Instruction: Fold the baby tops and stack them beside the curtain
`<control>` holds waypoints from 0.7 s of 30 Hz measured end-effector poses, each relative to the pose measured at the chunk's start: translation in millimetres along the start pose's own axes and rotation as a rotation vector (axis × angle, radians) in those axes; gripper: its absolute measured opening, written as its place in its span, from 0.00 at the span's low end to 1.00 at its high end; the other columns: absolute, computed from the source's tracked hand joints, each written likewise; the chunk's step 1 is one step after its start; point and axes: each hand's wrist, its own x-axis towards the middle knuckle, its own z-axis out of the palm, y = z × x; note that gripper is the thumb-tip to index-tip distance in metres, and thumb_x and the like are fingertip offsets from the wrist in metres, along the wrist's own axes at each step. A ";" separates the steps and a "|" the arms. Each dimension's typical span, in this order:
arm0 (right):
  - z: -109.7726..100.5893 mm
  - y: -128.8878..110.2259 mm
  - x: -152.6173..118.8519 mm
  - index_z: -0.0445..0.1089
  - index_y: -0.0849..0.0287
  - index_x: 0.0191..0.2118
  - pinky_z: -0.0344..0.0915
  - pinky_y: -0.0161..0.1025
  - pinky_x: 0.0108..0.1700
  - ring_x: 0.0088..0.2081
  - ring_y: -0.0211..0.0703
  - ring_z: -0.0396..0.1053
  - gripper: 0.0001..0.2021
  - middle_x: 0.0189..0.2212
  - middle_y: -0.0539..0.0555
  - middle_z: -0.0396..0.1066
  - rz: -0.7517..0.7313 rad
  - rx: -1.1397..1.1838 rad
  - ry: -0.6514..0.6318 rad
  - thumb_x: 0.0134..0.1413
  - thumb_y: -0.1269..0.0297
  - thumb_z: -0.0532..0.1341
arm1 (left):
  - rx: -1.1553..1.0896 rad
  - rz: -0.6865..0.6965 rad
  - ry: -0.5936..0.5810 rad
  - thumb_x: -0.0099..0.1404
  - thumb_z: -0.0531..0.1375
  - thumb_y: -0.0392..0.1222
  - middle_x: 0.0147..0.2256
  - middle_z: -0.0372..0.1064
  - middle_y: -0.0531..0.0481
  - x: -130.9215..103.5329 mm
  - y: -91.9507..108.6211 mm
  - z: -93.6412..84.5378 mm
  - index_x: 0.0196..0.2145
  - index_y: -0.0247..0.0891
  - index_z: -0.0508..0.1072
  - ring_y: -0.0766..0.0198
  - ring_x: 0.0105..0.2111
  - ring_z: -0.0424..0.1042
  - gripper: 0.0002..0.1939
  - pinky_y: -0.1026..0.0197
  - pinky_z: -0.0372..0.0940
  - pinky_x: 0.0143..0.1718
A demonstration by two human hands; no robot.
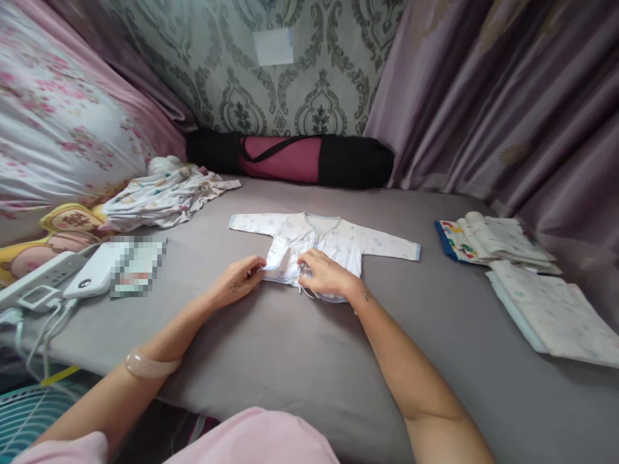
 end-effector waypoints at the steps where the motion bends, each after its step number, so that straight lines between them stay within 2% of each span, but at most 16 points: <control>1: -4.3 0.8 -1.8 0.67 0.58 0.47 0.61 0.35 0.46 0.44 0.41 0.67 0.14 0.46 0.55 0.68 0.047 0.003 0.028 0.53 0.63 0.60 | 0.015 0.002 -0.017 0.66 0.52 0.42 0.34 0.67 0.50 -1.9 0.5 -2.8 0.41 0.40 0.69 0.65 0.30 0.66 0.09 0.63 0.62 0.34; 4: -17.6 1.9 -6.0 0.69 0.58 0.39 0.59 0.34 0.37 0.36 0.40 0.68 0.07 0.37 0.53 0.71 0.272 -0.060 0.130 0.56 0.63 0.57 | 0.085 0.036 -0.021 0.64 0.55 0.43 0.39 0.67 0.45 -3.9 9.9 -12.3 0.42 0.39 0.71 0.60 0.37 0.68 0.11 0.59 0.64 0.39; 7: -22.0 -2.5 -7.5 0.68 0.57 0.29 0.55 0.35 0.32 0.33 0.41 0.68 0.08 0.28 0.52 0.72 0.394 -0.123 0.093 0.57 0.63 0.56 | 0.143 0.119 0.064 0.65 0.55 0.43 0.43 0.67 0.43 5.2 31.0 -16.1 0.46 0.39 0.70 0.57 0.43 0.67 0.13 0.56 0.63 0.46; 9: -17.6 -9.0 -7.4 0.67 0.57 0.27 0.54 0.35 0.31 0.33 0.43 0.69 0.10 0.28 0.53 0.73 0.414 -0.135 0.030 0.56 0.60 0.57 | 0.147 0.177 0.051 0.67 0.53 0.41 0.41 0.69 0.45 16.9 48.1 -12.0 0.43 0.39 0.71 0.58 0.41 0.67 0.10 0.56 0.62 0.46; 12: -5.9 -19.6 -7.0 0.69 0.57 0.32 0.56 0.36 0.32 0.35 0.47 0.71 0.12 0.32 0.57 0.75 0.448 -0.178 -0.011 0.54 0.53 0.59 | 0.175 0.210 -0.058 0.67 0.53 0.40 0.36 0.71 0.46 35.5 69.0 2.4 0.38 0.39 0.72 0.59 0.39 0.69 0.08 0.58 0.62 0.43; 14: 0.4 -24.0 -7.2 0.70 0.57 0.36 0.57 0.37 0.32 0.36 0.49 0.72 0.14 0.35 0.59 0.75 0.466 -0.215 -0.021 0.53 0.52 0.60 | 0.245 0.147 -0.105 0.66 0.55 0.40 0.36 0.72 0.46 44.1 76.7 13.0 0.38 0.38 0.72 0.57 0.38 0.70 0.07 0.57 0.62 0.42; 16: 3.3 -24.8 -7.3 0.70 0.58 0.38 0.58 0.38 0.33 0.37 0.51 0.72 0.12 0.36 0.60 0.75 0.464 -0.245 -0.022 0.52 0.56 0.60 | 0.322 0.039 -0.130 0.65 0.58 0.43 0.36 0.72 0.44 48.3 79.7 21.3 0.38 0.38 0.71 0.55 0.39 0.71 0.07 0.57 0.62 0.41; 19: 1.5 -18.6 -6.5 0.70 0.59 0.32 0.58 0.37 0.32 0.35 0.50 0.73 0.05 0.32 0.60 0.75 0.449 -0.219 0.005 0.50 0.65 0.58 | 0.372 -0.082 -0.148 0.63 0.60 0.49 0.36 0.72 0.42 48.9 79.7 27.6 0.38 0.37 0.70 0.53 0.38 0.71 0.13 0.57 0.62 0.38; 21: -2.4 -10.0 -5.4 0.69 0.59 0.26 0.58 0.35 0.29 0.30 0.45 0.72 0.04 0.26 0.56 0.74 0.456 -0.091 0.000 0.48 0.67 0.58 | 0.379 -0.103 -0.135 0.63 0.59 0.50 0.36 0.72 0.41 48.2 79.1 28.8 0.37 0.37 0.70 0.53 0.38 0.71 0.13 0.57 0.62 0.37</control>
